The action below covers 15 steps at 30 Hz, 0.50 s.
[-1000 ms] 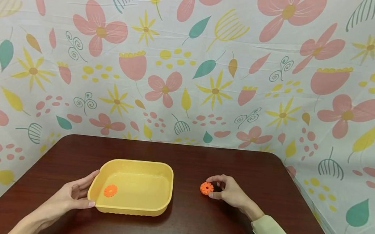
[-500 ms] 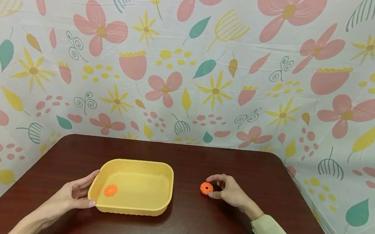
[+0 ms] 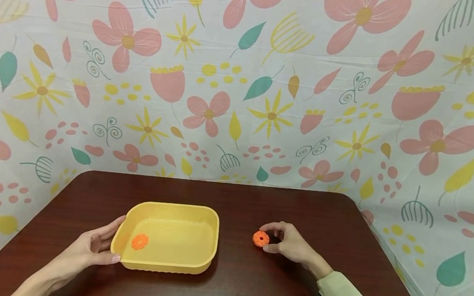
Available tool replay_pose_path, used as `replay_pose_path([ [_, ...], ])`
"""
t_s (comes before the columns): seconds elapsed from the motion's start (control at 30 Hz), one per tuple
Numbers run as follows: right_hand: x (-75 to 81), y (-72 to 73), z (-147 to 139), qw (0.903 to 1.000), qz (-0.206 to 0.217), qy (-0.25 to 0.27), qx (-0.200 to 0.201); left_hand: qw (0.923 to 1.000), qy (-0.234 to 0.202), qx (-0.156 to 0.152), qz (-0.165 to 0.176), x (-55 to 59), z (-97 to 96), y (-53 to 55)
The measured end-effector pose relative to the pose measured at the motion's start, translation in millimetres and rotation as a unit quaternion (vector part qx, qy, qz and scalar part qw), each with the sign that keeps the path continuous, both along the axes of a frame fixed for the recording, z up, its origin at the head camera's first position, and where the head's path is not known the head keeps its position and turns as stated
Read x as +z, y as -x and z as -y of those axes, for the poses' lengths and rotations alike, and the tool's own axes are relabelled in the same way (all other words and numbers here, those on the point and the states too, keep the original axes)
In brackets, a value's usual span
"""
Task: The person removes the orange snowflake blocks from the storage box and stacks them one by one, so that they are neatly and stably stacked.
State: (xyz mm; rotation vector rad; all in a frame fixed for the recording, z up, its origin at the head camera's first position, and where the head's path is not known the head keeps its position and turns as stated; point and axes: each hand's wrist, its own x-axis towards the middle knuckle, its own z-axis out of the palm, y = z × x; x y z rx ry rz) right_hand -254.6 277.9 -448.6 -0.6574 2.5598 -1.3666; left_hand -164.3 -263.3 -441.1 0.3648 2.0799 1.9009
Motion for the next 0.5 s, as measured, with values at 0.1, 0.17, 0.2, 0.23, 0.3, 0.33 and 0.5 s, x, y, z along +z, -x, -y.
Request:
replay_pose_path([
  [0.1, -0.8, 0.4, -0.5, 1.0, 0.002, 0.001, 0.0, 1.0, 0.002, 0.001, -0.002, 0.1, 0.0, -0.1],
  [0.17, -1.1, 0.2, -0.6, 1.0, 0.005, 0.003, -0.001, 1.0, 0.003, 0.002, -0.004, -0.3, -0.1, -0.2],
  [0.2, -1.3, 0.1, -0.5, 1.0, 0.006, 0.003, -0.001, 1.0, 0.003, 0.002, -0.006, -0.5, 0.0, 0.0],
  [0.23, -1.4, 0.0, -0.5, 1.0, 0.007, 0.004, 0.0, 1.0, 0.003, 0.003, -0.008, -0.7, -0.1, 0.0],
  [0.3, -1.4, -0.2, -0.4, 1.0, 0.009, 0.004, 0.0, 1.0, 0.003, 0.003, -0.009, -1.0, 0.0, 0.0],
  [0.33, -1.2, -0.2, -0.3, 1.0, 0.009, 0.004, 0.001, 1.0, 0.003, 0.003, -0.008, -1.0, 0.0, 0.0],
  [0.5, 0.8, 0.0, -1.5, 1.0, 0.007, 0.001, 0.005, 1.0, 0.002, 0.001, -0.004, -0.4, 0.1, 0.0],
])
